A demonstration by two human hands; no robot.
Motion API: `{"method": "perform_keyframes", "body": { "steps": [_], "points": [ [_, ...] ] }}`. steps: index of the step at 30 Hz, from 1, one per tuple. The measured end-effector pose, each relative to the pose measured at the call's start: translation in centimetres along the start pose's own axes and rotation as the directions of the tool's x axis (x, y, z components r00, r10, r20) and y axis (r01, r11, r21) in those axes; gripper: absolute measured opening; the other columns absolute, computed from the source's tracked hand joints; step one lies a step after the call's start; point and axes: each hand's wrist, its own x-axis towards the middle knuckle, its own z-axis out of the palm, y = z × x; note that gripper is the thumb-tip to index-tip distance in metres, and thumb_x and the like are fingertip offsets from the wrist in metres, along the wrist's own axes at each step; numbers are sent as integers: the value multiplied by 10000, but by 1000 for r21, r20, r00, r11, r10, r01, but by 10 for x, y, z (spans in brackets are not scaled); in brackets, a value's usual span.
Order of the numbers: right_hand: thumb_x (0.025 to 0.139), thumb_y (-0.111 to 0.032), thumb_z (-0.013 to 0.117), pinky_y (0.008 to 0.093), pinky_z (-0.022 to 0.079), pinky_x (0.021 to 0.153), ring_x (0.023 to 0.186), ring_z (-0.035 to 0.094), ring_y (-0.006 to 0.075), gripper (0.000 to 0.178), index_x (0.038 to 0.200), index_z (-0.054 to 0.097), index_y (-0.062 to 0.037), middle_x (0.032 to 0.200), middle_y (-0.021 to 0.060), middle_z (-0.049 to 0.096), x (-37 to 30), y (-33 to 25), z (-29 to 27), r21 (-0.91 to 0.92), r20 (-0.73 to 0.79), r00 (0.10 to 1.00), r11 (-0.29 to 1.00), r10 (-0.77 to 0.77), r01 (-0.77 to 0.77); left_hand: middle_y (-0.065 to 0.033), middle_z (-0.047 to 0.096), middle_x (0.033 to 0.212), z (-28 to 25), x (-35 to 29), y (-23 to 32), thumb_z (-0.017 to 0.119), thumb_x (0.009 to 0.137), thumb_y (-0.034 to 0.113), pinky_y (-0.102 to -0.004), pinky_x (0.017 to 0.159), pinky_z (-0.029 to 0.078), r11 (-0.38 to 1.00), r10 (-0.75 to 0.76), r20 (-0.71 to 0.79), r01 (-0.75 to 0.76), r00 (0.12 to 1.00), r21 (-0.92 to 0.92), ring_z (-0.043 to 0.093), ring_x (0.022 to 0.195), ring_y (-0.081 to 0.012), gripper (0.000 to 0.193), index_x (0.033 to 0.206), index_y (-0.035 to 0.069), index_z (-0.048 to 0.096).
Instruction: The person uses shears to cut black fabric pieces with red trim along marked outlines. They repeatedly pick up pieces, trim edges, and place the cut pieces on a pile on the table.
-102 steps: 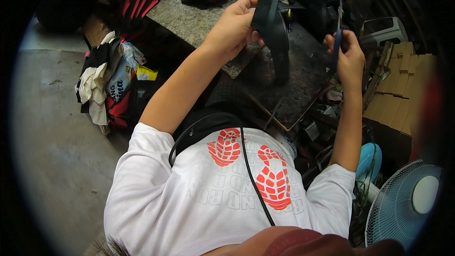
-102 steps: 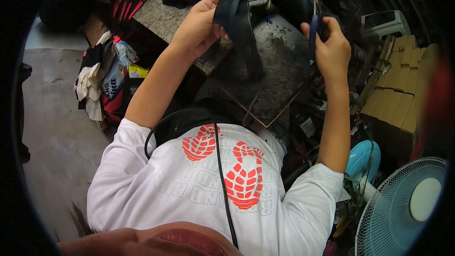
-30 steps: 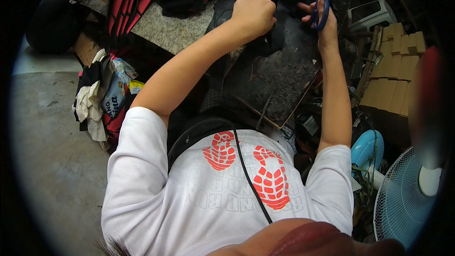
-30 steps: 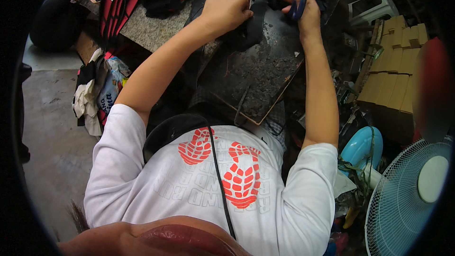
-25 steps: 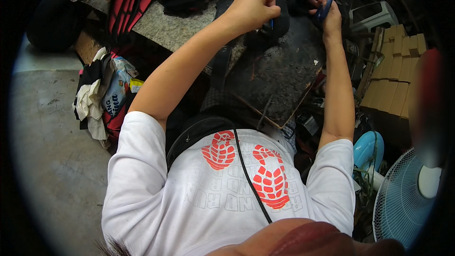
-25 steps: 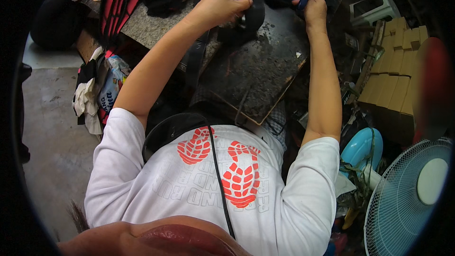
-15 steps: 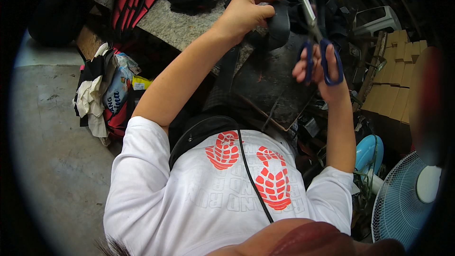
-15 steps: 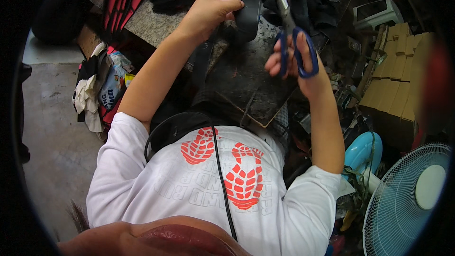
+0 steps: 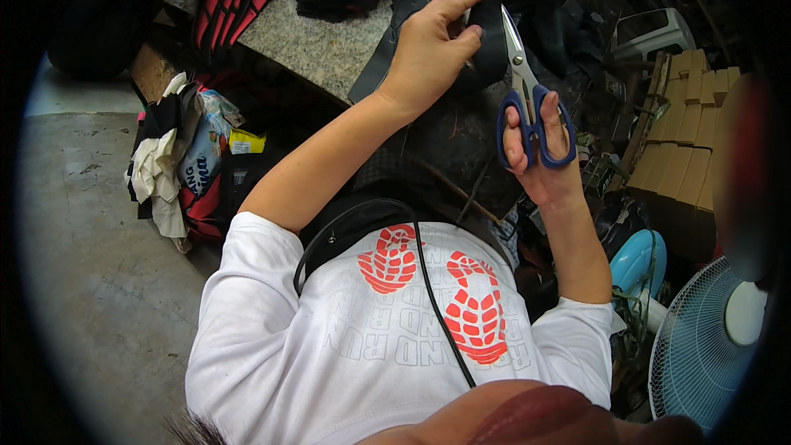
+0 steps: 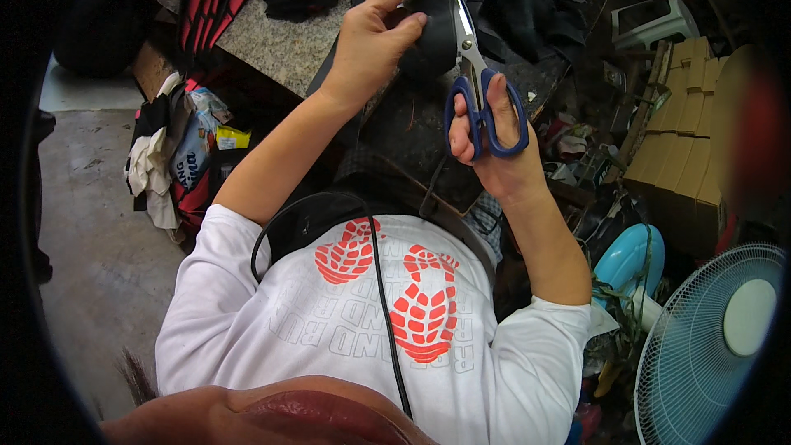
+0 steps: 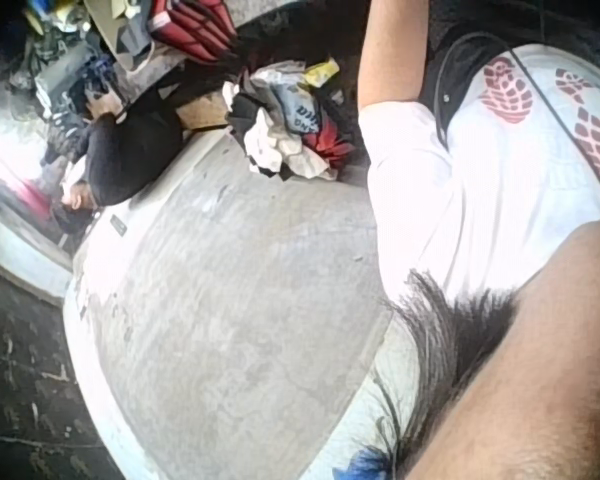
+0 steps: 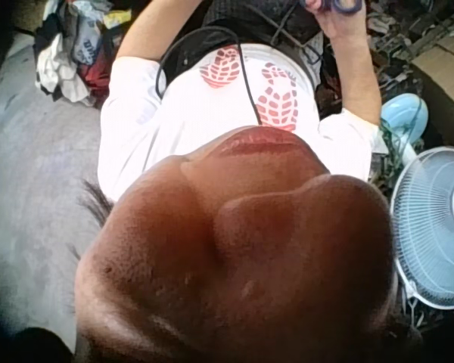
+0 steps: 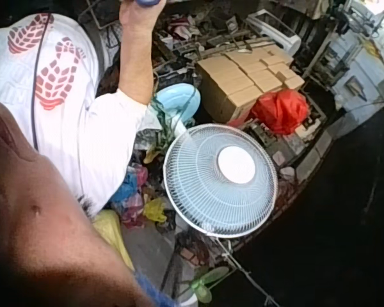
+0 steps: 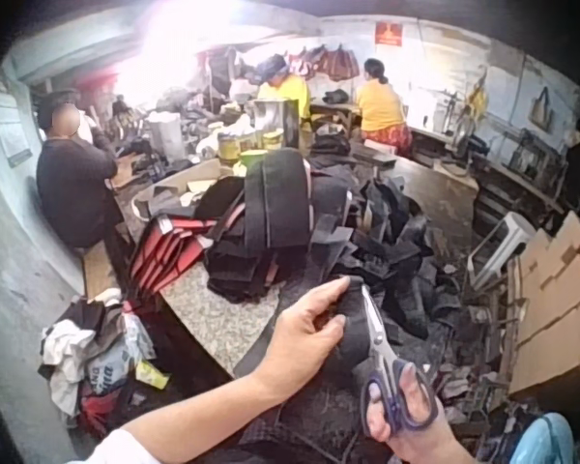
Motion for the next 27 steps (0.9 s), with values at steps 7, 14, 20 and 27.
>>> {"method": "perform_keyframes", "body": {
  "steps": [7,14,20,27],
  "points": [
    [923,-582,474,193,445,490,516,575,112,584,950,545,-2,637,107,621,-1,-10,-15,-233,-122,942,932,-312,278,-71,627,965,-53,11,85,517,798,-40,-247,706,477,959,281,-145,-281,949,19,586,844,-110,310,1086,-19,629],
    [955,-481,499,197,466,541,570,596,107,465,947,554,-20,688,106,630,5,-25,-26,-412,-77,810,758,-581,505,-127,655,999,-70,41,52,595,767,48,-312,744,496,954,183,-15,-174,983,246,612,848,-197,292,1050,28,666],
    [938,-360,592,190,460,587,628,583,78,329,946,558,-33,742,81,645,20,-48,-51,-572,-160,709,650,-687,500,-131,523,1257,-60,22,-31,718,779,323,-388,889,460,147,256,303,-347,918,926,515,1032,-300,426,1145,115,649],
    [739,-398,773,384,496,740,873,679,282,519,1083,571,-65,935,98,711,59,-52,-77,-975,-174,638,223,-751,-4,-66,597,988,-23,40,1,743,746,252,-358,780,483,263,499,389,-563,774,784,548,939,-269,257,932,90,673]
  ]
}}
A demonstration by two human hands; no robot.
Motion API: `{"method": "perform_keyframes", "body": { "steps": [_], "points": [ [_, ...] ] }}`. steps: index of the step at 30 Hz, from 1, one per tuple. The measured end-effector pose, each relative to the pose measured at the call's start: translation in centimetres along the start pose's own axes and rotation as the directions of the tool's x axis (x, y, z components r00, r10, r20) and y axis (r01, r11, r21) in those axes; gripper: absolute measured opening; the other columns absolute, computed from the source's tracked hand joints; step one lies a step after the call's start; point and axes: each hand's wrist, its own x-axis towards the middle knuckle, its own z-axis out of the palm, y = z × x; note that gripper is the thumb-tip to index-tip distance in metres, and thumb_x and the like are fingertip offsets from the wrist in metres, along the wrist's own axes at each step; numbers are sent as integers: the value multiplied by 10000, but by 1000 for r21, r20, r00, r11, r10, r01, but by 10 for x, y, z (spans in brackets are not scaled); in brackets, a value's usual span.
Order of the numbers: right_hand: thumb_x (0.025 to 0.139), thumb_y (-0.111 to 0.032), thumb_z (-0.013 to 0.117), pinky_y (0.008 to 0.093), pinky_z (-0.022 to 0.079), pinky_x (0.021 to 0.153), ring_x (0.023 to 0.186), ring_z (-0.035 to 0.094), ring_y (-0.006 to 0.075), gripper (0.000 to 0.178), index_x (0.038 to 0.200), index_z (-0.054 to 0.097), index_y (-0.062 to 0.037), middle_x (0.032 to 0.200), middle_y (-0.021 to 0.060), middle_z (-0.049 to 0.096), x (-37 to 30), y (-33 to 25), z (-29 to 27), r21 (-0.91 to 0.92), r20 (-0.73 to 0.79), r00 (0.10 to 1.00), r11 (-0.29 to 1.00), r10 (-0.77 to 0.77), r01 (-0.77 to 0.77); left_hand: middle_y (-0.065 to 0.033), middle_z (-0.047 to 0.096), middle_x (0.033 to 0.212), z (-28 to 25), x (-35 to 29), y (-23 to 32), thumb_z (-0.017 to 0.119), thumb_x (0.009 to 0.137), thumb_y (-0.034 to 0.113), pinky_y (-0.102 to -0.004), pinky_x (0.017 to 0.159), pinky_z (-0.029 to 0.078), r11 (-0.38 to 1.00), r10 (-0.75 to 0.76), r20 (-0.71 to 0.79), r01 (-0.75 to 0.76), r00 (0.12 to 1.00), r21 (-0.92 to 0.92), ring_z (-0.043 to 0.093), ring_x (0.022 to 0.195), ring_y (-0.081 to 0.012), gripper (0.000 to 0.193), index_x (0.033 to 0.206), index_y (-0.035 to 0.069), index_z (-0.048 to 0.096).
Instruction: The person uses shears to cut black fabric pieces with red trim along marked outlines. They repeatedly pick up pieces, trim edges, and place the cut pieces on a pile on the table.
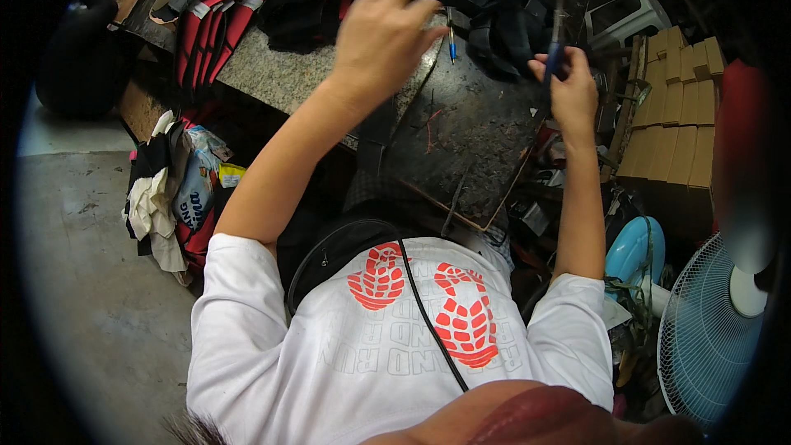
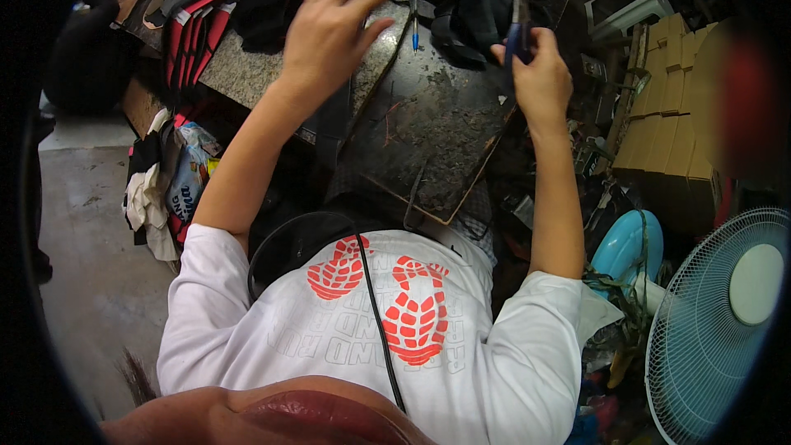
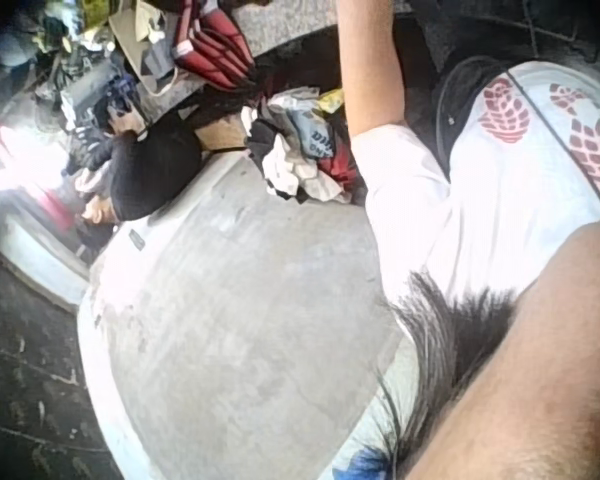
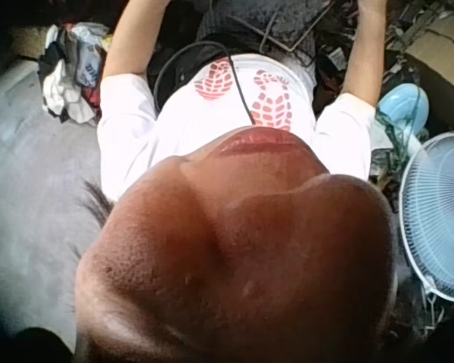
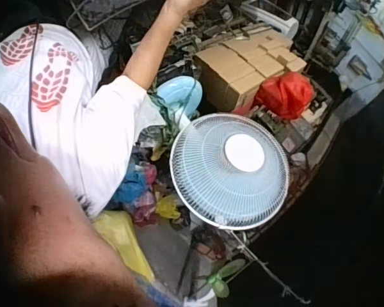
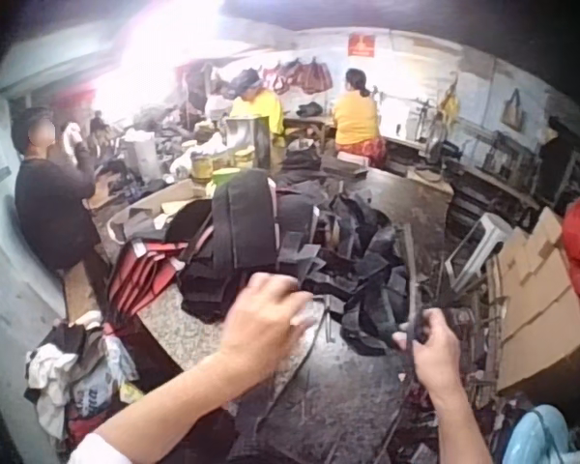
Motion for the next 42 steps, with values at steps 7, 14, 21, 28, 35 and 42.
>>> {"method": "perform_keyframes", "body": {
  "steps": [7,14,21,28,35,42],
  "points": [
    [734,-64,784,244,474,704,776,587,93,381,1025,549,1,833,47,645,-12,-21,3,391,24,997,917,76,-79,-87,622,908,33,24,47,671,837,122,-339,756,510,806,-61,228,183,972,-563,622,846,-240,208,1038,67,664],
    [757,-18,755,214,462,738,796,567,74,357,1047,546,-37,849,8,598,-50,-49,2,679,246,961,729,-124,-80,-130,654,789,57,37,44,762,772,201,-252,545,529,461,-227,716,721,660,-517,659,686,-155,531,1154,-95,542],
    [828,-60,702,202,495,647,729,621,95,245,1008,541,-16,829,56,629,-52,-43,-18,638,333,941,720,62,-274,-83,654,817,33,20,16,699,776,35,-236,604,530,294,-160,792,795,589,-531,640,674,-128,420,1163,-67,570],
    [952,-492,493,213,468,558,587,597,124,490,991,546,-6,707,104,625,-78,-32,-43,651,634,766,610,-107,-453,-51,631,922,8,-3,18,669,792,17,-233,625,507,153,-341,661,734,668,-662,591,729,-101,395,1173,-3,566],
    [969,-542,398,217,468,550,576,599,131,543,989,551,-22,707,123,635,-84,-14,-40,501,729,684,654,34,-567,-77,463,1262,3,-5,26,657,741,106,-357,862,463,998,49,-107,-46,993,31,515,1097,-245,499,1214,225,551],
    [949,-576,419,183,437,518,567,621,116,556,968,567,-40,701,112,656,-88,-12,-43,677,600,800,521,21,-521,102,628,988,14,5,33,644,740,184,-352,1027,352,885,257,600,-434,758,170,459,1188,-156,306,1046,191,634]
  ]
}}
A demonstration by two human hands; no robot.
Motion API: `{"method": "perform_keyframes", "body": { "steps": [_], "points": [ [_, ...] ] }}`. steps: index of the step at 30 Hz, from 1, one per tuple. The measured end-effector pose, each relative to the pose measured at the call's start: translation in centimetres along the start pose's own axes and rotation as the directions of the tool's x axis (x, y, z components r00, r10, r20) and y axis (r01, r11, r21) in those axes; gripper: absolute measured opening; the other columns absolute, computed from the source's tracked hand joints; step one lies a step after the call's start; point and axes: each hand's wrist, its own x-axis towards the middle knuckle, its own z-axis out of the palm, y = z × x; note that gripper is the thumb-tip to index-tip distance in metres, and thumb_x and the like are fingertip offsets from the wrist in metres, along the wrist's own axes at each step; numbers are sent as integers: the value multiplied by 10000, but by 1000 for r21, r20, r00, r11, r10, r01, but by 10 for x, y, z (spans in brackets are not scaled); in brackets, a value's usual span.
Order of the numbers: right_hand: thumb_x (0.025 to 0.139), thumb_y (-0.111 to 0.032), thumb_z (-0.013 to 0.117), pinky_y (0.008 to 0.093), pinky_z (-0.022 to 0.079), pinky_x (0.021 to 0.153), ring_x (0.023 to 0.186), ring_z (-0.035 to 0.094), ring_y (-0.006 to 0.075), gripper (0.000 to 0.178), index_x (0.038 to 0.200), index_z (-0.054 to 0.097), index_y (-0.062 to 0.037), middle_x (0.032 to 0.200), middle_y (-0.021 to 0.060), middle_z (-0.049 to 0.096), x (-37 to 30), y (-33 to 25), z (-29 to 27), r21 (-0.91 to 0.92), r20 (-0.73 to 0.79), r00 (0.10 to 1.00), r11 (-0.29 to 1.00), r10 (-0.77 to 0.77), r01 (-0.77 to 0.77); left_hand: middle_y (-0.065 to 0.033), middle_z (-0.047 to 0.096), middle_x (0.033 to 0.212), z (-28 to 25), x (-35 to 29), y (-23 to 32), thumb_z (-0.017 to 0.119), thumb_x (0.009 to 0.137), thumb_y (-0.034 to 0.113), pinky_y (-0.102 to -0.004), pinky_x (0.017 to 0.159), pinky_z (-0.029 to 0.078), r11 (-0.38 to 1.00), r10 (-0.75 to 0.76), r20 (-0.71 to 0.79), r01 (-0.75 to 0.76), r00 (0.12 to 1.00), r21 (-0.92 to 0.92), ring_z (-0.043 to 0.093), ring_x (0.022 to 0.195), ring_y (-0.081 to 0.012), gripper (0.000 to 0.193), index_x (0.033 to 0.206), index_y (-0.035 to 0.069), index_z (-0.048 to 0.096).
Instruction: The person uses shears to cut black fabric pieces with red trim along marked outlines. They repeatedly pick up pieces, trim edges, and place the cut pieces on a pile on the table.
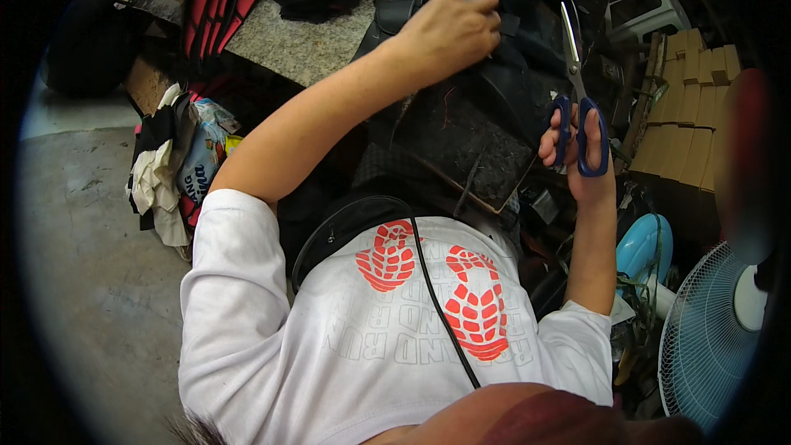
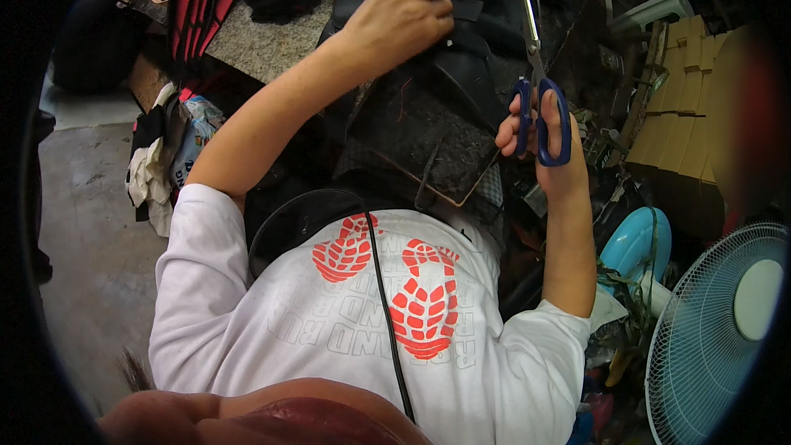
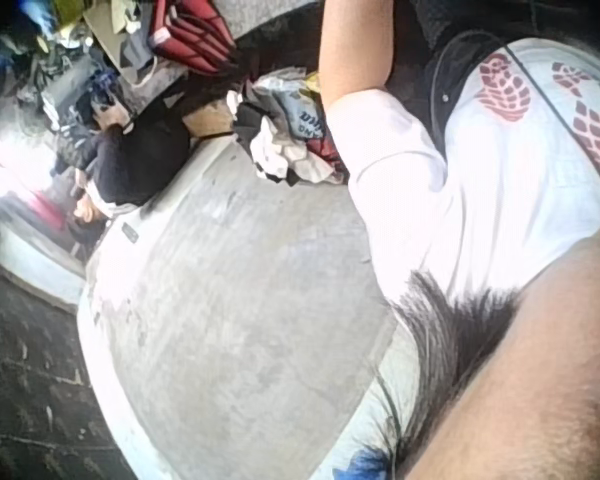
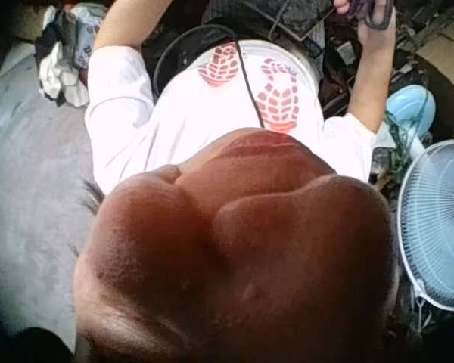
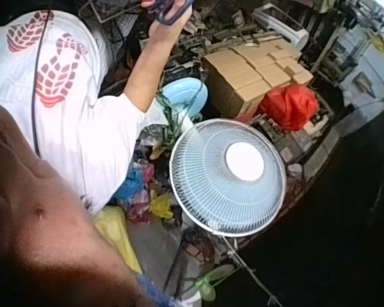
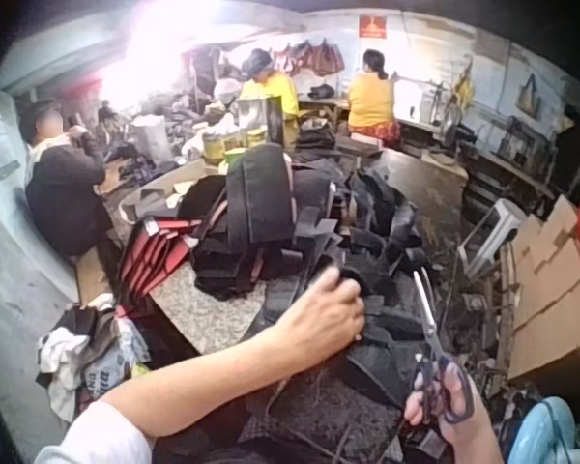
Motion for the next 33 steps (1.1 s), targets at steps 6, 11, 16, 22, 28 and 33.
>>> {"method": "perform_keyframes", "body": {
  "steps": [6,11,16,22,28,33],
  "points": [
    [936,-591,434,208,473,562,597,621,135,603,1017,542,-3,718,130,646,-16,-2,11,-16,93,996,1000,0,2,-78,582,733,-5,5,-25,623,741,82,-426,736,437,904,-305,-432,115,849,-413,538,814,-288,70,716,17,626],
    [933,-600,426,230,485,570,595,613,161,630,1043,514,14,723,157,632,-17,-2,21,43,167,985,999,-38,31,-39,573,681,-8,0,-31,640,844,98,-322,626,462,276,-734,-137,108,665,-955,564,686,-166,113,798,-2,617],
    [928,-634,383,234,496,585,618,631,173,668,1064,505,9,753,167,648,-16,6,36,110,314,948,990,50,-89,-4,558,668,3,-6,-32,610,911,112,-239,532,438,-217,-754,177,14,633,-976,534,593,-69,139,845,-3,567],
    [945,-618,347,244,515,626,659,654,173,649,1056,508,1,798,174,662,-12,14,45,38,355,920,980,169,-195,-47,567,666,-1,-23,-24,572,938,135,-266,536,449,-20,-829,92,135,551,-991,557,592,-101,141,909,3,531],
    [948,-618,336,236,509,627,677,665,162,631,1053,514,-22,813,165,671,-7,10,44,-26,314,929,980,194,-195,-118,602,701,-24,-34,-21,575,930,129,-323,574,473,227,-867,-44,314,497,-922,613,627,-173,145,970,1,520],
    [944,-635,315,219,491,613,656,657,150,640,1052,520,-39,790,144,672,-8,8,46,-86,303,934,982,186,-168,-109,624,747,-28,-39,-23,563,924,99,-310,620,494,207,-815,-9,276,580,-939,629,674,-166,157,1042,0,534]
  ]
}}
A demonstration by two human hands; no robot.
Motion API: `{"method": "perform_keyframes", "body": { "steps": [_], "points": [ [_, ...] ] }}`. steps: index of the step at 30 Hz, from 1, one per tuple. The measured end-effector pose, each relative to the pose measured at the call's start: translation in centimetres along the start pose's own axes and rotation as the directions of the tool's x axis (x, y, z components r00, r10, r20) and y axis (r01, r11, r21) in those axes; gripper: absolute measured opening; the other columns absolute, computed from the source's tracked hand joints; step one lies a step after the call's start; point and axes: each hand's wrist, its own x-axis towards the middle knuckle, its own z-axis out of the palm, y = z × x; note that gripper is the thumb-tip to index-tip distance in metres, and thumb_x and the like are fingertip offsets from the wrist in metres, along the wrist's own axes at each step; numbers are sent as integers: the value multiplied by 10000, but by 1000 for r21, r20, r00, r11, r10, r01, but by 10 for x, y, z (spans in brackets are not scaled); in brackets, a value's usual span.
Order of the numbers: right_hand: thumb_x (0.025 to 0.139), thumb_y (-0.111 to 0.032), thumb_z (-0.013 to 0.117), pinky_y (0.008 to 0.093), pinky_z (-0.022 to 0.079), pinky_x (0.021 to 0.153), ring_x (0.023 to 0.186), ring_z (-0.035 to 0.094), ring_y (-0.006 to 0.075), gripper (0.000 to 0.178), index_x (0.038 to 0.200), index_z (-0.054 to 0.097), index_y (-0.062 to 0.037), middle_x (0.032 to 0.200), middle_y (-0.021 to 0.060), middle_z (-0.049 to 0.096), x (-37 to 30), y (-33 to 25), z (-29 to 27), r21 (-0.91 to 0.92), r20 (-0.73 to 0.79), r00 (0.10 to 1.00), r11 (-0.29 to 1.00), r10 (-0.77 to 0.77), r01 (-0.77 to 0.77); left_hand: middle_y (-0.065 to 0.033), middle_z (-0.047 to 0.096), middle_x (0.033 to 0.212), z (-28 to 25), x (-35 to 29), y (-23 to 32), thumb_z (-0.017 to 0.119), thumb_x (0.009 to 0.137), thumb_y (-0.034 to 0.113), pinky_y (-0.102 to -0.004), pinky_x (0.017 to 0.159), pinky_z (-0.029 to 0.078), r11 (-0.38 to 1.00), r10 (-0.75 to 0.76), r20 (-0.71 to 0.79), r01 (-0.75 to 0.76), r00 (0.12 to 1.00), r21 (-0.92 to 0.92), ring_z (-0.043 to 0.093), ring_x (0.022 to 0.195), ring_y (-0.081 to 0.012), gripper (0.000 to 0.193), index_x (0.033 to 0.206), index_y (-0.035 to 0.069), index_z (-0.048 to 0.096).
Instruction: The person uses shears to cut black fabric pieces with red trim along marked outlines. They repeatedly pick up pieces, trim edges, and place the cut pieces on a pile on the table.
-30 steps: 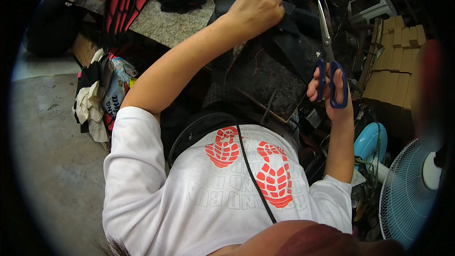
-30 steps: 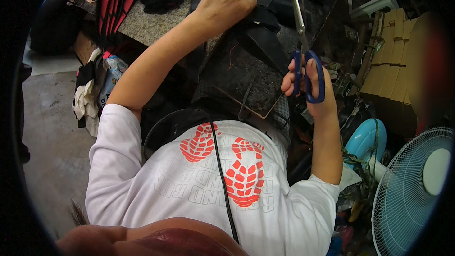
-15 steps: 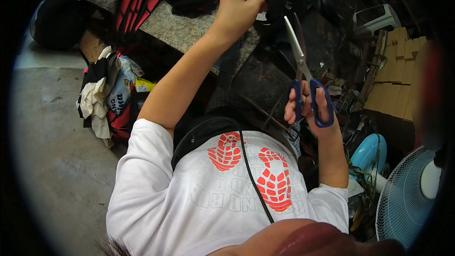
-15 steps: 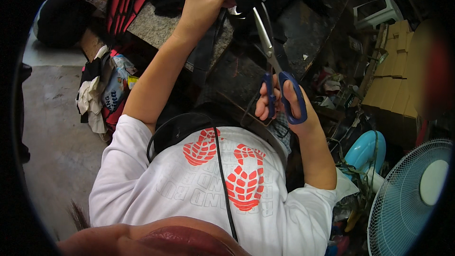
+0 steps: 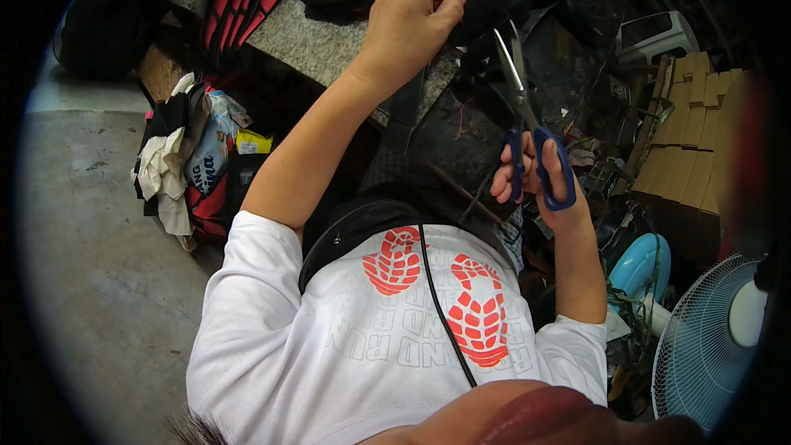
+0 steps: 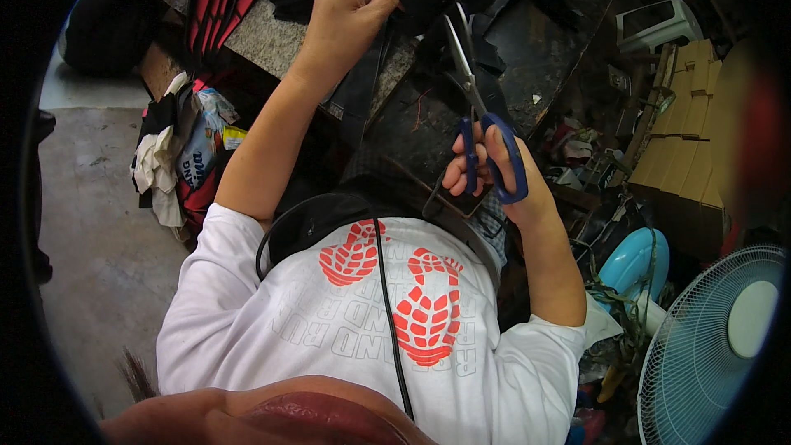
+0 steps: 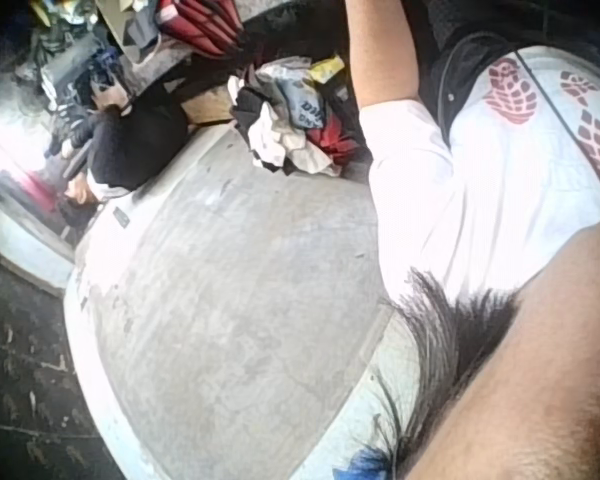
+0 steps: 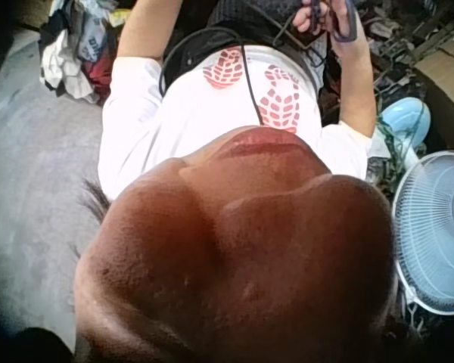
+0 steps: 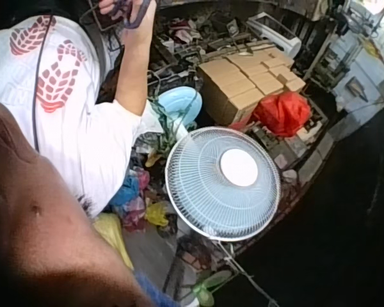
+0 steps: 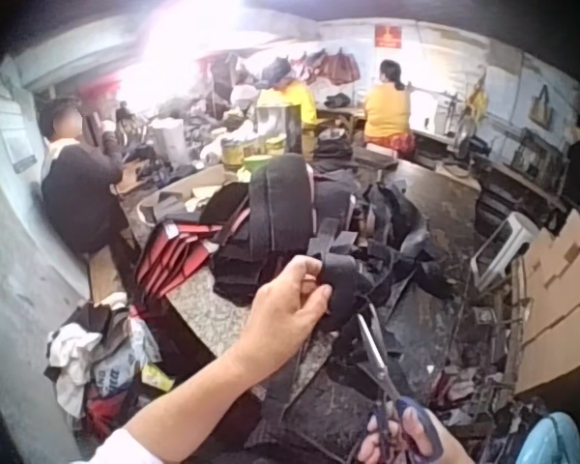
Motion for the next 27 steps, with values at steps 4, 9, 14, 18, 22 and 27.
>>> {"method": "perform_keyframes", "body": {
  "steps": [4,9,14,18,22,27],
  "points": [
    [942,-639,319,217,485,607,642,651,148,643,1045,523,-38,775,138,671,6,-3,2,-47,12,1000,999,13,-13,-59,659,792,5,-2,-7,581,903,82,-289,678,533,958,-143,110,166,984,-236,656,762,-136,180,1066,8,561],
    [928,-640,373,220,476,565,602,627,130,645,1024,524,-21,720,124,651,8,-9,3,-14,-22,996,996,-92,92,-102,668,740,10,-5,-18,546,921,49,-253,538,550,852,-168,118,204,979,-482,669,617,-144,202,1078,-71,507],
    [928,-507,529,183,471,479,523,609,121,501,925,544,-7,615,80,601,7,-6,5,86,-55,996,994,-65,70,-105,672,733,7,-5,-26,560,914,60,-248,548,551,873,-129,123,172,984,-457,674,630,-154,201,1066,-63,509],
    [913,-555,518,193,486,493,532,616,125,550,927,547,-6,636,91,617,4,-2,2,64,-54,997,996,-61,64,-80,673,815,4,-7,-25,577,908,86,-256,640,546,806,-178,191,254,965,-535,669,721,-132,202,1066,-34,533],
    [912,-627,435,208,483,512,559,621,136,644,979,535,5,683,116,638,-1,-1,-3,57,29,998,997,-47,45,-42,651,853,-5,-7,-23,610,880,102,-233,686,509,902,-114,140,162,984,-401,628,765,-87,231,1074,-13,561],
    [897,-700,349,241,508,586,620,645,180,748,1038,510,17,761,169,659,-4,-3,-5,80,201,979,996,15,-32,-10,615,831,-17,-15,-17,624,852,84,-191,657,468,835,-126,254,241,959,-495,580,733,-51,291,1121,-6,563]
  ]
}}
